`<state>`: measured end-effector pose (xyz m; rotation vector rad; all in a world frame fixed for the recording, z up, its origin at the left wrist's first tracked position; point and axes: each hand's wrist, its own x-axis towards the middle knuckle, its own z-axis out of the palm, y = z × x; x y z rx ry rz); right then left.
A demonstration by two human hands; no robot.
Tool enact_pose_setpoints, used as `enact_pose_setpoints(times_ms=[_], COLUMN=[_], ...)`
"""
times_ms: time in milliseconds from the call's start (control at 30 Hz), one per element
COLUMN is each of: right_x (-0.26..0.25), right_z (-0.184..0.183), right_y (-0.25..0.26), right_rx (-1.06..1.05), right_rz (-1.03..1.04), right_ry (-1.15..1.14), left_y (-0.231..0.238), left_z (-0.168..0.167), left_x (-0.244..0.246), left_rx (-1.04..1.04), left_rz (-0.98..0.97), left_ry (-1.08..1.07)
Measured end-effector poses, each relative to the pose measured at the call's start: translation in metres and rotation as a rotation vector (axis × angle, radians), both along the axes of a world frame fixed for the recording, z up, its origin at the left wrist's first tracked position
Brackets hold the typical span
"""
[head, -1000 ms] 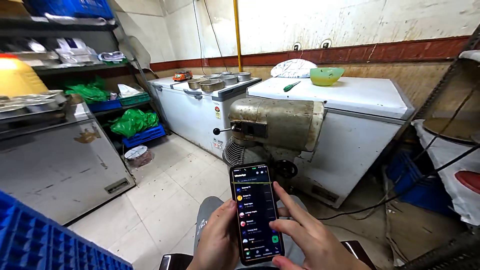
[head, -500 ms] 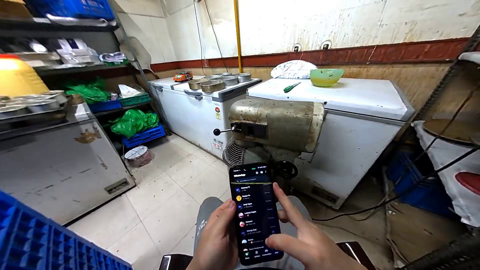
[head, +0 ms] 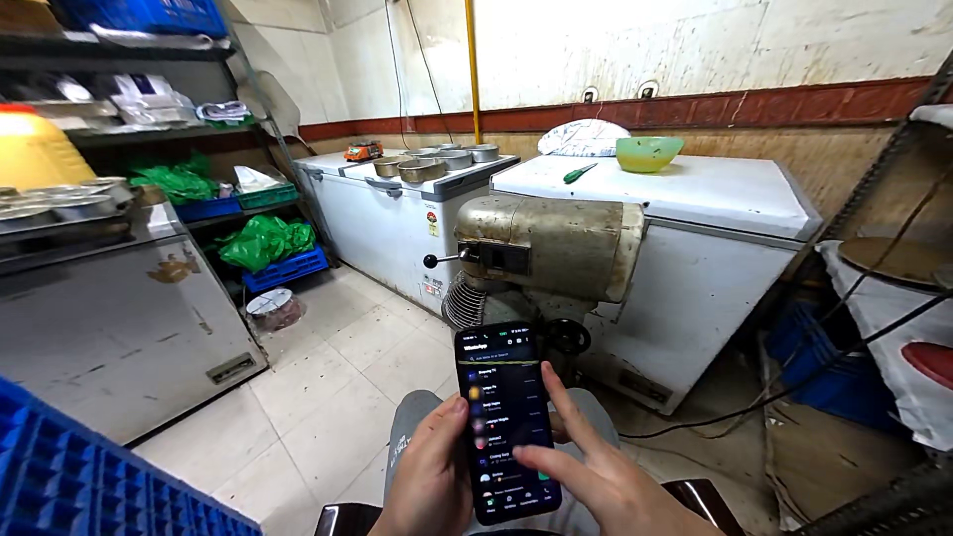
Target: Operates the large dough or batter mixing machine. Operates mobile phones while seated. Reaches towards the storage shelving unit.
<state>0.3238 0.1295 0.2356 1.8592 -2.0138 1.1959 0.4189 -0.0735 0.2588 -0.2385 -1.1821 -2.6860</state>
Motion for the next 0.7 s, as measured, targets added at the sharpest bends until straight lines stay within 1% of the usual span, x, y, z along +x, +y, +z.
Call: enact_pose_setpoints(times_ms=[267, 700], right_x=[-0.0017, -0.0020], right_z=[-0.0002, 0.0008], right_y=[0.0000, -0.0001], right_rx=[-0.030, -0.032], right_rz=[0.006, 0.002], right_ry=[-0.001, -0.005], left_y=[0.0017, -0.0005], left_z=[0.0004, -0.0002], left_x=[-0.0001, -0.0011], left_rx=[-0.002, 0.014], left_rz=[0.022, -0.008], left_ry=[-0.021, 0.007])
